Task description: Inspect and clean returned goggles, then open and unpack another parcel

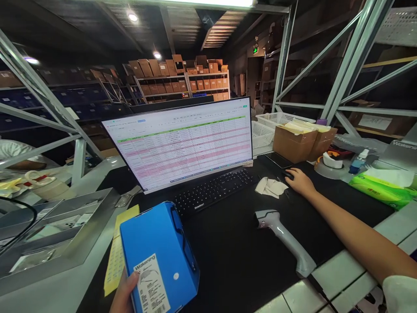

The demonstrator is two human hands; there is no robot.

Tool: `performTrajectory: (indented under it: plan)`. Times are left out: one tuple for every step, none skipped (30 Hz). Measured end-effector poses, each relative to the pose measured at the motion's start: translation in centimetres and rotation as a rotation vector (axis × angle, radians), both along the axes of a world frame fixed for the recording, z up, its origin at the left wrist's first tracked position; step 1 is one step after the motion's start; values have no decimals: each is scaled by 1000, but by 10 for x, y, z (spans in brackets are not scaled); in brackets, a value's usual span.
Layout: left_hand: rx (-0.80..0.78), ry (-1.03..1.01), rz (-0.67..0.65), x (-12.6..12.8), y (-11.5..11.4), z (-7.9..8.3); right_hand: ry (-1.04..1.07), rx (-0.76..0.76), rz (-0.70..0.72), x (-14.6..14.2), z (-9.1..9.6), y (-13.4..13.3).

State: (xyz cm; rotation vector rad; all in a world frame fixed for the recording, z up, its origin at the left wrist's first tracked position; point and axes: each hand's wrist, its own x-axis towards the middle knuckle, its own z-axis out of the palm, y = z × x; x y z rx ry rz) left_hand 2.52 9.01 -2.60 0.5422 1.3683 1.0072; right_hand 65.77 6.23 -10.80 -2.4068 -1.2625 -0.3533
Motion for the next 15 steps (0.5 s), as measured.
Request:
performTrajectory:
  plan:
    - [5, -4, 1, 0, 0, 1, 3, -11, -5, 1, -1, 0]
    - [10, -11, 1, 1, -1, 1, 4, -19, -5, 2, -1, 0]
    - [13, -17, 2, 1, -1, 2, 2, -23, 0, 3, -2, 0]
    - [15, -22, 5, 1, -1, 2, 0, -24, 9, 4, -3, 0]
    - [15, -22, 8, 1, -2, 2, -3, -24, 20, 5, -4, 0]
    - [12, -16, 10, 1, -2, 1, -6, -22, 33, 6, -5, 0]
    - [5, -8, 11, 0, -2, 1, -10, -18, 46, 6, -6, 0]
    - [-2, -2, 13, -1, -1, 0, -14, -13, 58, 7, -6, 0]
    - [-7, -1, 10, -2, -1, -2, -17, -7, 68, 8, -7, 0]
    - [-9, -8, 5, -3, 0, -3, -20, -1, 76, 8, -7, 0]
    - [-9, -19, 1, -4, 1, -5, -24, 5, 82, 9, -7, 1]
    - [-7, -34, -5, -5, 2, -6, -27, 12, 87, 9, -8, 1]
    - [-3, -49, -12, -6, 2, -7, -29, 20, 90, 9, -8, 1]
    - [4, -62, -20, -6, 3, -8, -30, 31, 93, 9, -8, 1]
    - [10, -69, -26, -7, 3, -8, -30, 40, 92, 10, -8, 1]
